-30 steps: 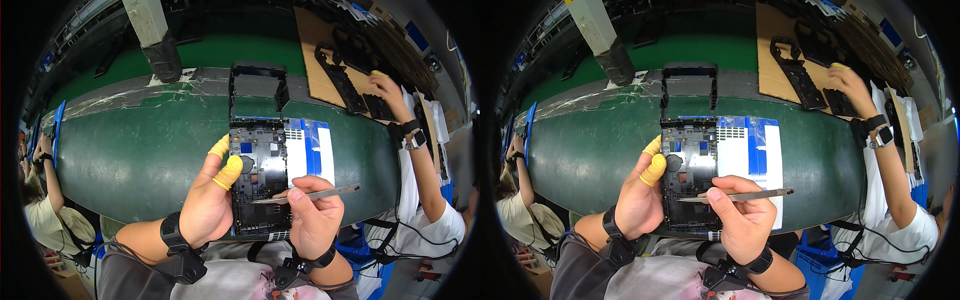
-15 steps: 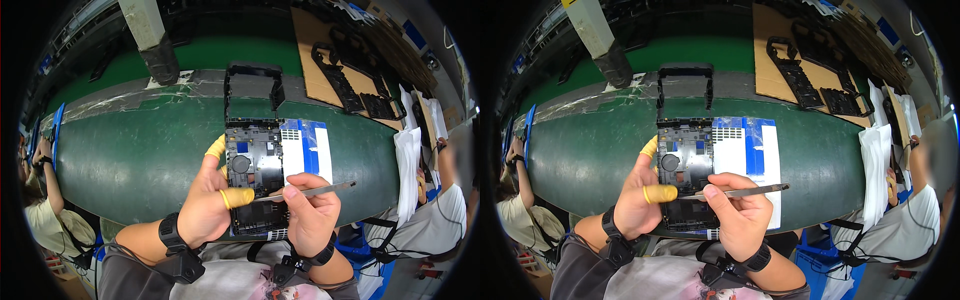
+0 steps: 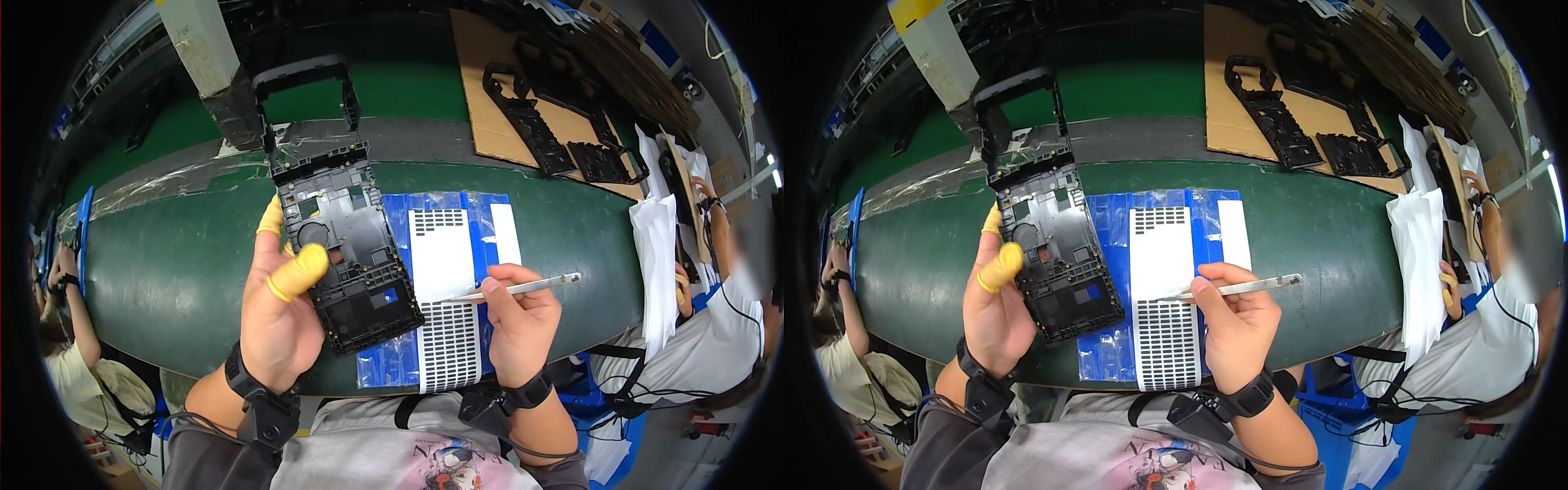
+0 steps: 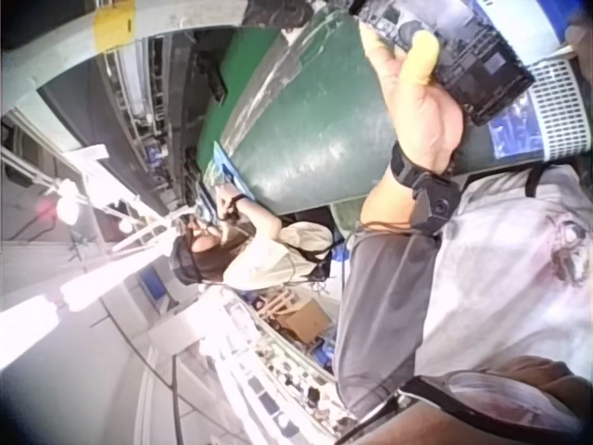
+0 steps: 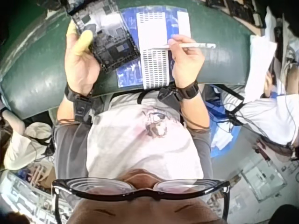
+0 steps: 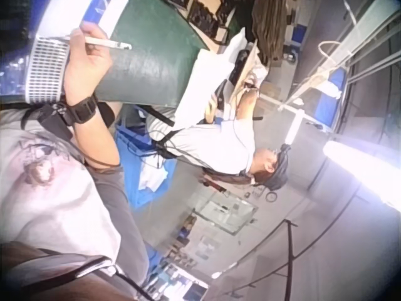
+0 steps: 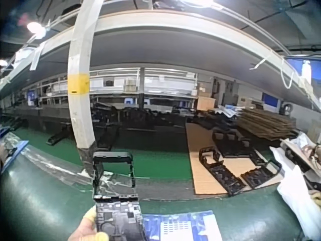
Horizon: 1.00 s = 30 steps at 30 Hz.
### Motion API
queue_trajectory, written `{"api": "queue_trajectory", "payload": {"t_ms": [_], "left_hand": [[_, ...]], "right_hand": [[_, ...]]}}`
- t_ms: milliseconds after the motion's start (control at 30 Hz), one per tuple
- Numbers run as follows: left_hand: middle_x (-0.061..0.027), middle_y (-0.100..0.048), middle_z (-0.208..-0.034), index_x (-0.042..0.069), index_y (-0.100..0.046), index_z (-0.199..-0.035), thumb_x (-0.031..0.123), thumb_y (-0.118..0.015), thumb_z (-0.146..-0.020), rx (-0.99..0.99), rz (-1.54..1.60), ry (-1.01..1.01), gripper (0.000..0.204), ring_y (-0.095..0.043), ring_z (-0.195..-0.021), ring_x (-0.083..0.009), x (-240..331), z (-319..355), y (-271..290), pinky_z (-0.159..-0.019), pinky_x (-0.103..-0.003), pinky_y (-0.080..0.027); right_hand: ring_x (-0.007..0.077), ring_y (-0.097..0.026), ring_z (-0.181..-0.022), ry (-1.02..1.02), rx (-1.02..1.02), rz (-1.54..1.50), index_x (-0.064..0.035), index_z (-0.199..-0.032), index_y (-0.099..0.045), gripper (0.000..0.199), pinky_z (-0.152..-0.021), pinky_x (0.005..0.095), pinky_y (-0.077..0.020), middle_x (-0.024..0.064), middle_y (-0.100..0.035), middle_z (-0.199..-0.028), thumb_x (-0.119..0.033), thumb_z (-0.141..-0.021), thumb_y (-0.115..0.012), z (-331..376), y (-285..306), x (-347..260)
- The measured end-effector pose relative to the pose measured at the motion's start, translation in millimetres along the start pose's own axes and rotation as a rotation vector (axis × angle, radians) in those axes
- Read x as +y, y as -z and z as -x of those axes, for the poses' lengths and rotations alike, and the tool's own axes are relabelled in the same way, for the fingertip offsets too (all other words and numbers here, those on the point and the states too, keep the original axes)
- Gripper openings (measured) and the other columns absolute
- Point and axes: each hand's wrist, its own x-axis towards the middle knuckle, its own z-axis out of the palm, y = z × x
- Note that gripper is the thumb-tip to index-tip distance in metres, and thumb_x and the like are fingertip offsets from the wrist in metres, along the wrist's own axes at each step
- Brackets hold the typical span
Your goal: Assembling internal components of an electronic device using tweezers on an assembly line.
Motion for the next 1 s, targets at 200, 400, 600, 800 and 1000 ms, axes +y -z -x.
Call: {"api": "queue_trajectory", "payload": {"t_ms": [200,400,600,800,1000], "left_hand": [[-0.0085,-0.042,-0.118,0.008,-0.027,-0.125,0.025,-0.041,-0.086,0.064,0.041,0.107,0.045,-0.045,-0.105,-0.0219,-6.5,-5.9,-0.8,-0.087,-0.038,-0.04],[-0.0091,-0.042,-0.117,0.008,-0.027,-0.124,0.022,-0.04,-0.088,0.052,0.02,0.157,0.041,-0.046,-0.104,-0.0203,-11.3,-3.1,-0.9,-0.086,-0.036,-0.041],[-0.0084,-0.043,-0.117,0.008,-0.027,-0.125,0.022,-0.041,-0.087,0.042,0.048,0.216,0.043,-0.046,-0.104,-0.0202,-18.9,3.1,-4.0,-0.086,-0.036,-0.04],[-0.0091,-0.044,-0.115,0.005,-0.028,-0.124,0.018,-0.043,-0.087,-0.022,0.124,0.297,0.043,-0.046,-0.104,-0.0179,-21.6,8.4,-2.5,-0.089,-0.033,-0.038],[-0.0095,-0.044,-0.116,0.005,-0.028,-0.124,0.022,-0.045,-0.085,-0.032,0.113,0.297,0.046,-0.044,-0.105,-0.0191,-22.6,11.4,-3.2,-0.09,-0.034,-0.037]], "right_hand": [[0.0078,-0.054,-0.062,-0.028,-0.003,0.062,0.0046,-0.089,-0.055,0.016,-0.057,0.0182,-0.0426,0.0061,-0.058,-0.074,0.006,-0.073,-0.057,-1.4,2.9,2.8],[0.0061,-0.051,-0.058,-0.035,-0.003,0.037,0.0047,-0.088,-0.056,0.015,-0.054,0.0168,-0.0406,0.0052,-0.058,-0.07,0.005,-0.073,-0.057,-3.1,1.0,1.1],[0.0056,-0.047,-0.057,-0.062,-0.059,-0.243,0.0054,-0.092,-0.053,0.021,-0.056,0.0186,-0.0402,0.0063,-0.057,-0.073,0.004,-0.072,-0.058,3.6,1.0,-16.3],[0.0104,-0.055,-0.07,-0.076,-0.176,-0.228,0.0046,-0.094,-0.054,0.022,-0.065,0.0214,-0.0438,0.0079,-0.058,-0.08,0.004,-0.072,-0.06,16.8,-33.1,-17.1],[0.0107,-0.056,-0.07,-0.065,-0.182,-0.205,0.0046,-0.094,-0.053,0.021,-0.065,0.0213,-0.0441,0.0079,-0.058,-0.08,0.004,-0.074,-0.058,17.2,-34.7,-11.8]]}}
